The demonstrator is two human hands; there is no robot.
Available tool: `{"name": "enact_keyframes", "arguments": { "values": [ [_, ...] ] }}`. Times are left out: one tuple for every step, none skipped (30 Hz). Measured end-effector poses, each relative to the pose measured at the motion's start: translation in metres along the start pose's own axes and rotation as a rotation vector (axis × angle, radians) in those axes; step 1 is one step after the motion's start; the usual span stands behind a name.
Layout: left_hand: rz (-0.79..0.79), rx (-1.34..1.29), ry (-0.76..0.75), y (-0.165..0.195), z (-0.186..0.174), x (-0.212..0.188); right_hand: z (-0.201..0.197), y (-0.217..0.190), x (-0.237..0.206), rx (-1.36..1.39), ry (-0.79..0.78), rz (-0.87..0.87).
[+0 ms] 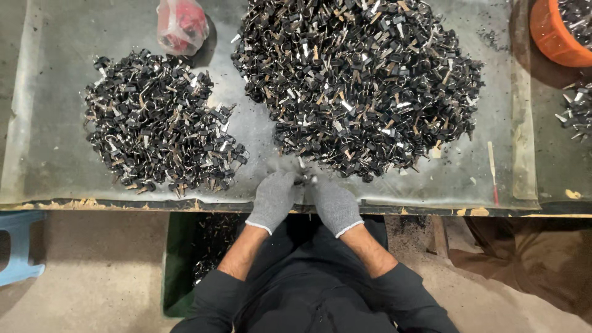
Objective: The person, wearing gray work gloves, sits at a workbench and sorts small black metal components from a large mixed pile on the table. They pick pieces one at a time, briefly handle them, and place them into a separate smaller pile on the left side of the table.
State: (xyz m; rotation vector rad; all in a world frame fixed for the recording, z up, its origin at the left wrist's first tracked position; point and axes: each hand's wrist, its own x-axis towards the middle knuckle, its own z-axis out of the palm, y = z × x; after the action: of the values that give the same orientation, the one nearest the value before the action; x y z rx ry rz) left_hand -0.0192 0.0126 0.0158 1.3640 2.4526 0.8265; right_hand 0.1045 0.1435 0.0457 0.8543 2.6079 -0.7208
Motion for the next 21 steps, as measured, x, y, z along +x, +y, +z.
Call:
{"name": "enact_keyframes", "arguments": {
  "values": [
    [-0.025, 0.012, 0.003, 0.001, 0.0, -0.001, 0.0, -0.001, 0.0, -0.02, -0.032, -0.007],
    [-0.051, 0.024, 0.011, 0.003, 0.0, -0.002, 0.001, -0.001, 0.0, -0.042, -0.063, -0.018],
    [-0.082, 0.036, 0.021, 0.004, 0.0, -0.002, 0.002, -0.001, 0.0, -0.065, -0.096, -0.031],
    [-0.166, -0.002, -0.006, 0.004, 0.0, -0.003, 0.004, -0.001, -0.001, 0.012, -0.049, -0.1],
    [-0.249, -0.041, -0.036, 0.004, 0.0, -0.004, 0.006, 0.0, -0.001, 0.09, -0.003, -0.164],
    [-0.33, -0.083, -0.061, 0.004, 0.001, -0.004, 0.009, 0.002, -0.001, 0.164, 0.048, -0.229],
    [-0.25, -0.081, 0.004, 0.004, 0.002, -0.004, 0.011, 0.004, 0.001, 0.164, 0.019, -0.205],
    [-0.172, -0.079, 0.068, 0.003, 0.002, -0.004, 0.012, 0.005, 0.005, 0.165, -0.012, -0.18],
    [-0.095, -0.074, 0.136, 0.003, 0.004, -0.005, 0.013, 0.007, 0.009, 0.166, -0.042, -0.158],
    [-0.059, -0.03, 0.111, 0.002, 0.005, -0.005, 0.014, 0.008, 0.014, 0.212, 0.013, -0.228],
    [-0.023, 0.016, 0.087, 0.001, 0.006, -0.006, 0.015, 0.008, 0.019, 0.259, 0.068, -0.3],
    [0.013, 0.064, 0.063, 0.0, 0.006, -0.006, 0.015, 0.008, 0.022, 0.308, 0.125, -0.373],
    [-0.018, 0.031, 0.074, -0.002, 0.007, -0.006, 0.016, 0.008, 0.023, 0.289, 0.116, -0.346],
    [-0.05, -0.004, 0.083, -0.003, 0.007, -0.007, 0.017, 0.007, 0.023, 0.269, 0.105, -0.317],
    [-0.081, -0.04, 0.091, -0.004, 0.008, -0.007, 0.018, 0.006, 0.022, 0.249, 0.094, -0.286],
    [-0.09, -0.043, 0.087, -0.005, 0.009, -0.007, 0.019, 0.005, 0.019, 0.178, 0.074, -0.24],
    [-0.1, -0.047, 0.087, -0.006, 0.01, -0.006, 0.019, 0.005, 0.016, 0.105, 0.056, -0.196],
    [-0.114, -0.054, 0.086, -0.007, 0.011, -0.006, 0.019, 0.004, 0.013, 0.029, 0.033, -0.152],
    [-0.095, -0.041, 0.076, -0.008, 0.012, -0.006, 0.018, 0.004, 0.011, 0.057, 0.017, -0.148],
    [-0.075, -0.029, 0.063, -0.01, 0.014, -0.005, 0.016, 0.005, 0.011, 0.088, -0.001, -0.14],
    [-0.052, -0.017, 0.048, -0.011, 0.015, -0.006, 0.014, 0.006, 0.011, 0.119, -0.016, -0.131]
  ]
}}
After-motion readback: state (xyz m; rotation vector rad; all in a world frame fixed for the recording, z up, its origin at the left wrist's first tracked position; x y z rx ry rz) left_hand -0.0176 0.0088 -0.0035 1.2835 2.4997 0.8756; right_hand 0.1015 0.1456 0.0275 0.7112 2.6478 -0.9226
